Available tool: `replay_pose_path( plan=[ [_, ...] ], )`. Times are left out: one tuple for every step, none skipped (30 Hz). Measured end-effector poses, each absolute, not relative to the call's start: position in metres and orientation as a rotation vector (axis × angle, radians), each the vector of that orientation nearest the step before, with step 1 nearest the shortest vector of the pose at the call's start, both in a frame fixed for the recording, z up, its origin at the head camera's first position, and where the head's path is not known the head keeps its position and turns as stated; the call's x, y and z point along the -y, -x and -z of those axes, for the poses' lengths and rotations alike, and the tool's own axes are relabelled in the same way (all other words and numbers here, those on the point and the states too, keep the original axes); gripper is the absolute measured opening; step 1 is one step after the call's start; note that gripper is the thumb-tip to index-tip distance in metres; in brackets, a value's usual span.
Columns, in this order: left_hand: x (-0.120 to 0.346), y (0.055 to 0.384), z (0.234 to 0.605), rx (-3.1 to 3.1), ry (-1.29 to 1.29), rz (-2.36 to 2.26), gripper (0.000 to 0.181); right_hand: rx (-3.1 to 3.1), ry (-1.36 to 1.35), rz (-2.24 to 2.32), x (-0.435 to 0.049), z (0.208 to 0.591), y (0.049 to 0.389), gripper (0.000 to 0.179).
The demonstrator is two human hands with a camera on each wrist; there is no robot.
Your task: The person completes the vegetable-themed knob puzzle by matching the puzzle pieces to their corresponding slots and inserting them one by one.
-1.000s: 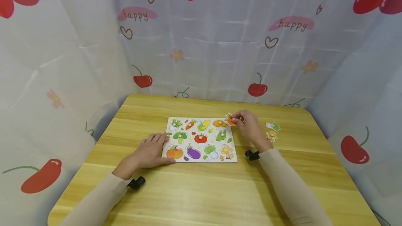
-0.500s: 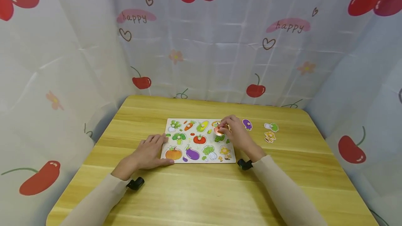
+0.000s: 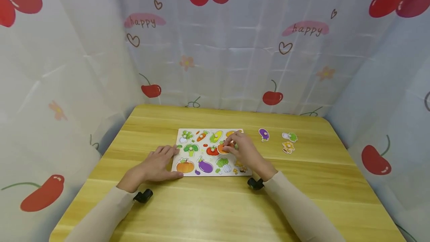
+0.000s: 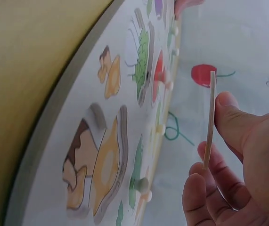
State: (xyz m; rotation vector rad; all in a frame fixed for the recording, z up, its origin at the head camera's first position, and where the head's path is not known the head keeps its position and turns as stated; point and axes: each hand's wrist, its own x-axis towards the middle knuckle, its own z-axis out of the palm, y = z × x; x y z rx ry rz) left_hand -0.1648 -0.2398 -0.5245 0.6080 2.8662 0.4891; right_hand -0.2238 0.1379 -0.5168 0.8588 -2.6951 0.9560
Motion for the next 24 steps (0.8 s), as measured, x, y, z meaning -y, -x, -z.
replay_pose_path(
  plan=[
    [0.240, 0.165, 0.524, -2.863, -0.610, -0.491, 0.105, 2.696, -0.866, -0.954, -0.136, 0.517, 0.223, 0.010],
    [0.241, 0.165, 0.524, -2.860, -0.614, -0.492, 0.104, 2.696, -0.876, -0.956, -0.134, 0.518, 0.222, 0.010],
    [0.241, 0.165, 0.524, -2.857, -0.615, -0.492, 0.104, 2.696, -0.890, -0.959, -0.132, 0.518, 0.222, 0.010],
    [0.242, 0.165, 0.524, -2.856, -0.616, -0.491, 0.104, 2.697, -0.901, -0.962, -0.129, 0.518, 0.221, 0.011],
    [0.242, 0.165, 0.525, -2.856, -0.616, -0.491, 0.103, 2.699, -0.913, -0.968, -0.127, 0.518, 0.220, 0.010],
    [0.243, 0.165, 0.525, -2.856, -0.620, -0.490, 0.103, 2.695, -0.928, -0.976, -0.123, 0.518, 0.220, 0.011],
    [0.243, 0.166, 0.525, -2.857, -0.625, -0.488, 0.103, 2.696, -0.940, -0.981, -0.120, 0.519, 0.219, 0.011],
    [0.243, 0.166, 0.525, -2.857, -0.631, -0.488, 0.102, 2.696, -0.951, -0.992, -0.117, 0.519, 0.218, 0.011],
    [0.244, 0.167, 0.525, -2.856, -0.634, -0.487, 0.102, 2.696, -0.963, -1.000, -0.113, 0.520, 0.218, 0.011],
    [0.244, 0.167, 0.525, -2.855, -0.640, -0.487, 0.101, 2.699, -0.975, -1.015, -0.109, 0.520, 0.216, 0.011],
    [0.245, 0.168, 0.524, -2.852, -0.643, -0.490, 0.101, 2.705, -0.986, -1.024, -0.105, 0.520, 0.215, 0.011],
    [0.245, 0.168, 0.524, -2.849, -0.646, -0.495, 0.101, 2.710, -0.996, -1.034, -0.100, 0.520, 0.214, 0.011],
    [0.246, 0.169, 0.524, -2.844, -0.649, -0.503, 0.100, 2.719, -1.006, -1.033, -0.096, 0.521, 0.212, 0.011],
    [0.246, 0.169, 0.525, -2.839, -0.650, -0.511, 0.100, 2.728, -1.017, -1.032, -0.092, 0.521, 0.210, 0.011],
    [0.246, 0.169, 0.525, -2.835, -0.651, -0.518, 0.101, 2.736, -1.025, -1.027, -0.087, 0.521, 0.208, 0.011],
    [0.246, 0.170, 0.525, -2.832, -0.653, -0.524, 0.101, 2.749, -1.032, -1.013, -0.083, 0.521, 0.206, 0.011],
    [0.247, 0.170, 0.525, -2.829, -0.654, -0.530, 0.101, 2.761, -1.036, -0.991, -0.078, 0.521, 0.204, 0.011],
    [0.247, 0.170, 0.525, -2.827, -0.657, -0.535, 0.101, 2.771, -1.042, -0.971, -0.074, 0.521, 0.202, 0.011],
    [0.247, 0.170, 0.525, -2.825, -0.659, -0.536, 0.101, 2.782, -1.048, -0.946, -0.069, 0.521, 0.200, 0.011],
    [0.247, 0.170, 0.525, -2.825, -0.660, -0.536, 0.100, 2.793, -1.050, -0.927, -0.064, 0.520, 0.198, 0.011],
    [0.248, 0.170, 0.525, -2.827, -0.660, -0.534, 0.100, 2.803, -1.054, -0.907, -0.060, 0.520, 0.196, 0.011],
    [0.248, 0.169, 0.524, -2.829, -0.659, -0.534, 0.099, 2.812, -1.062, -0.879, -0.055, 0.519, 0.195, 0.012],
    [0.248, 0.169, 0.524, -2.832, -0.657, -0.534, 0.099, 2.818, -1.067, -0.857, -0.051, 0.519, 0.194, 0.012],
    [0.248, 0.169, 0.523, -2.835, -0.656, -0.534, 0.098, 2.823, -1.073, -0.840, -0.047, 0.518, 0.194, 0.013]
  ],
)
